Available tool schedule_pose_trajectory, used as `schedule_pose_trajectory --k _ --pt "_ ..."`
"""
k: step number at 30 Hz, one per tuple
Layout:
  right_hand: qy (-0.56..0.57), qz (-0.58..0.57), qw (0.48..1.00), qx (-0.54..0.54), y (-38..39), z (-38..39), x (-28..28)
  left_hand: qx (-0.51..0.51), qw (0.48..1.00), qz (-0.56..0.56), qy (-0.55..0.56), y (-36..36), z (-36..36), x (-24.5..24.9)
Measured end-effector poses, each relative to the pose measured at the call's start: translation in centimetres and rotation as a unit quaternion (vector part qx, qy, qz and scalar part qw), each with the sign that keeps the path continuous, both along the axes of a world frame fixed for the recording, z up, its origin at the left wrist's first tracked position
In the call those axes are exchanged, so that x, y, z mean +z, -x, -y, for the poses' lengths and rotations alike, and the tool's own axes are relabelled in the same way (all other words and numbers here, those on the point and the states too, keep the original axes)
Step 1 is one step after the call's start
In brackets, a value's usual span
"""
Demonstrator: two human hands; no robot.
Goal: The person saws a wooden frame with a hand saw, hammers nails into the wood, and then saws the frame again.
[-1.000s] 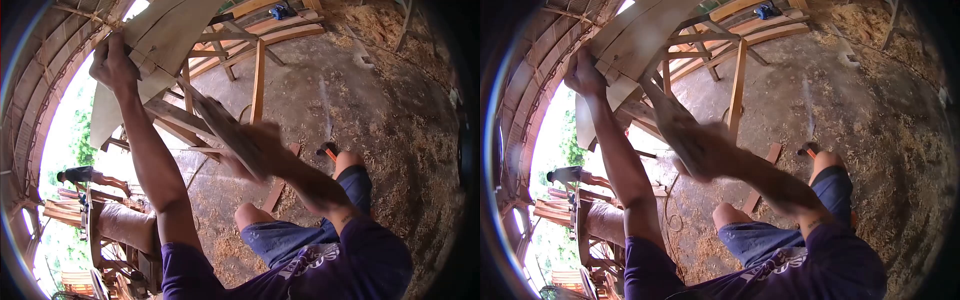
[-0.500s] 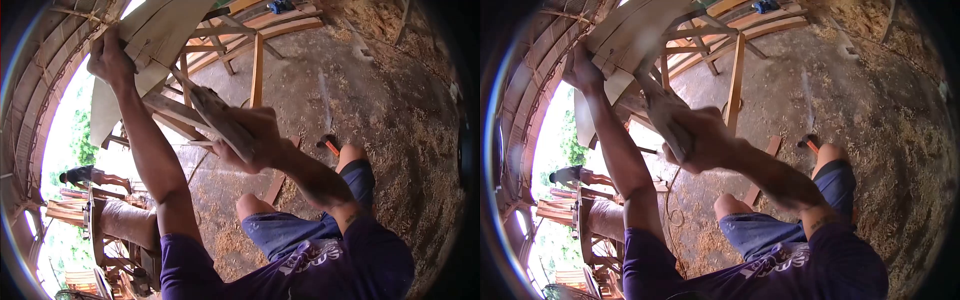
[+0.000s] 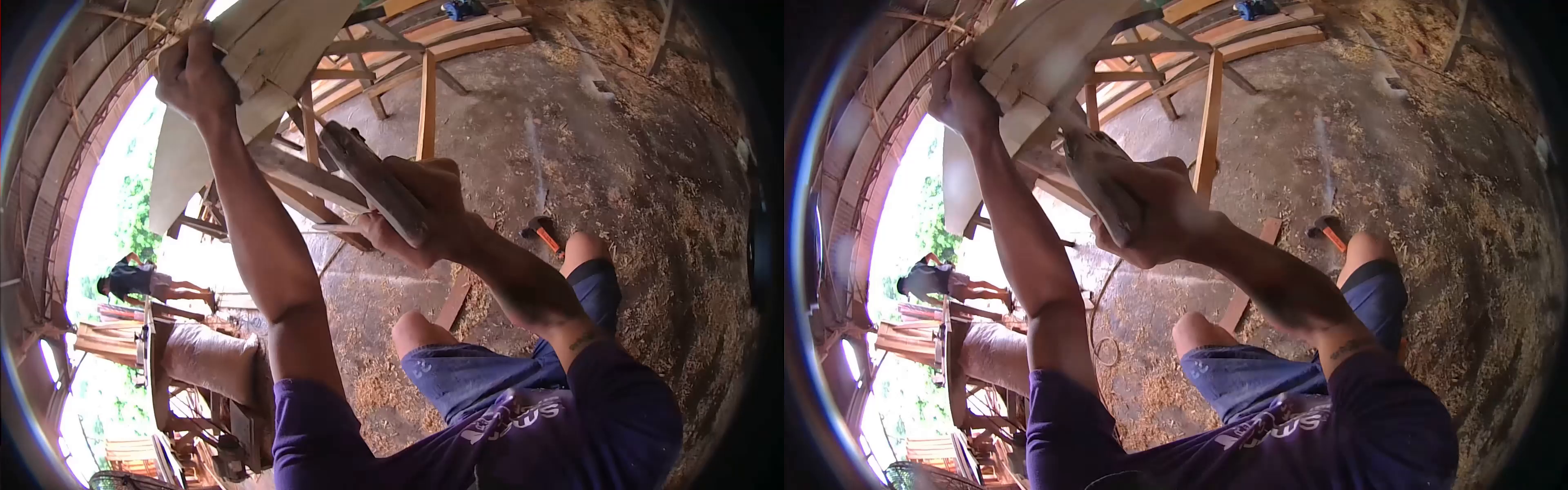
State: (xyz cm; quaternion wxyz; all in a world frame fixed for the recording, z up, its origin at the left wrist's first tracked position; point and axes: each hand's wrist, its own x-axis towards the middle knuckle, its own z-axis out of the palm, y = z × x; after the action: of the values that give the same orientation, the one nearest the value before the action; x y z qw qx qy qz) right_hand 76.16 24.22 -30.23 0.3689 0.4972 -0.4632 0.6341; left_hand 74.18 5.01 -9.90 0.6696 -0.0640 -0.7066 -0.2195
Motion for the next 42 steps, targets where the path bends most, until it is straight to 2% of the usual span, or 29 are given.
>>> schedule_pose_trajectory --k 2,3,4,5,6,7,9,11,12,13,14,15,17,20,21,22,23,24,25,28,29,30,32,34,36,37,39,40,42 --pt "-0.018 0.083 0.994 0.062 -0.5 -0.9 -0.6 -0.001 1.000 -0.003 -0.013 -0.2 -1.1 0.0" --pt "-0.200 0.126 0.950 0.205 -2.0 -3.1 -3.5 0.003 1.000 0.008 -0.015 -0.5 -1.2 -0.1" --pt "-0.375 0.142 0.855 0.328 -2.7 -6.3 -6.7 0.017 1.000 0.021 0.007 -0.5 -1.1 0.3" --pt "-0.381 0.143 0.851 0.331 -4.7 -8.8 -8.4 0.036 0.998 0.043 0.023 -0.8 -0.7 0.2" --pt "-0.277 0.162 0.894 0.313 -8.0 -11.4 -9.7 0.095 0.985 0.047 0.136 -1.1 0.3 0.7" --pt "-0.166 0.168 0.928 0.286 -10.2 -13.7 -10.5 0.106 0.984 0.048 0.137 -1.3 1.2 0.3" --pt "0.071 0.171 0.961 0.207 -11.5 -16.0 -11.0 0.046 0.998 0.023 0.024 -0.4 -0.4 -0.4" --pt "-0.157 0.197 0.943 0.216 -9.9 -16.2 -10.7 0.005 1.000 0.001 -0.030 0.0 0.1 0.4" --pt "-0.504 0.170 0.837 0.128 -6.3 -14.9 -3.3 0.030 0.999 -0.015 0.015 0.1 1.0 0.5" --pt "-0.221 0.117 0.968 -0.025 -5.7 -8.7 -6.4 0.050 0.997 -0.026 0.059 0.4 1.1 0.3" --pt "-0.141 0.000 0.990 0.014 -2.1 -4.8 -3.5 0.050 0.999 0.009 0.010 -0.1 -0.2 0.1" --pt "-0.042 0.034 0.999 0.004 -1.2 -1.8 -1.7 0.044 0.999 0.011 0.007 0.1 -0.3 -0.2" --pt "-0.012 0.067 0.993 0.094 -0.7 -1.8 -0.8 0.020 1.000 0.000 0.012 0.1 0.3 0.1" --pt "-0.007 0.053 0.998 0.029 -3.6 -5.3 -3.3 0.032 0.999 0.021 -0.001 0.0 0.5 0.5" --pt "-0.080 0.025 0.996 0.029 -4.3 -8.6 -3.3 0.026 0.999 0.028 -0.009 -0.1 0.6 0.5" --pt "-0.256 0.152 0.936 0.187 -5.4 -12.8 -3.3 0.032 0.999 0.037 -0.013 -0.4 0.8 0.0" --pt "-0.410 0.258 0.810 0.330 -6.2 -15.1 -3.4 0.027 0.999 0.015 0.017 -0.2 0.7 0.0" --pt "-0.187 0.181 0.917 0.303 -7.2 -13.8 -5.5 0.020 0.999 -0.016 0.048 0.2 0.7 0.4" --pt "0.048 0.106 0.960 0.256 -8.3 -12.6 -7.5 0.022 0.999 -0.011 0.044 0.4 0.5 0.0" --pt "0.095 0.168 0.957 0.218 -8.7 -11.3 -6.0 0.045 0.993 -0.072 0.083 0.7 0.4 0.5" --pt "-0.130 0.171 0.961 0.172 -7.4 -11.2 -4.9 0.039 0.995 -0.053 0.069 0.5 0.9 0.6" --pt "-0.348 0.172 0.914 0.115 -5.5 -11.0 -3.9 0.031 0.998 -0.028 0.052 0.4 1.0 0.2" --pt "-0.033 0.063 0.996 0.058 -3.6 -5.5 -1.1 0.023 1.000 -0.005 0.021 0.1 0.4 0.1" --pt "-0.034 0.035 0.997 0.062 -3.0 -4.8 -2.0 0.021 1.000 0.019 -0.013 0.1 1.4 0.0" --pt "-0.076 0.059 0.992 0.081 -3.2 -5.9 -1.5 0.154 0.978 0.046 0.132 0.1 5.8 0.5" --pt "-0.115 0.079 0.986 0.093 -3.0 -6.3 -1.0 -0.163 0.984 0.059 -0.034 -0.6 6.2 0.2" --pt "-0.061 0.125 0.976 0.167 -4.0 -5.3 -2.1 -0.031 0.986 0.050 0.154 -1.9 5.0 1.3" --pt "-0.035 0.096 0.983 0.150 -4.0 -5.0 -2.3 -0.031 0.986 0.054 0.157 -2.7 4.6 1.3" --pt "-0.005 0.069 0.989 0.128 -3.5 -3.9 -3.1 0.010 0.985 0.167 0.039 -3.2 3.9 1.7"
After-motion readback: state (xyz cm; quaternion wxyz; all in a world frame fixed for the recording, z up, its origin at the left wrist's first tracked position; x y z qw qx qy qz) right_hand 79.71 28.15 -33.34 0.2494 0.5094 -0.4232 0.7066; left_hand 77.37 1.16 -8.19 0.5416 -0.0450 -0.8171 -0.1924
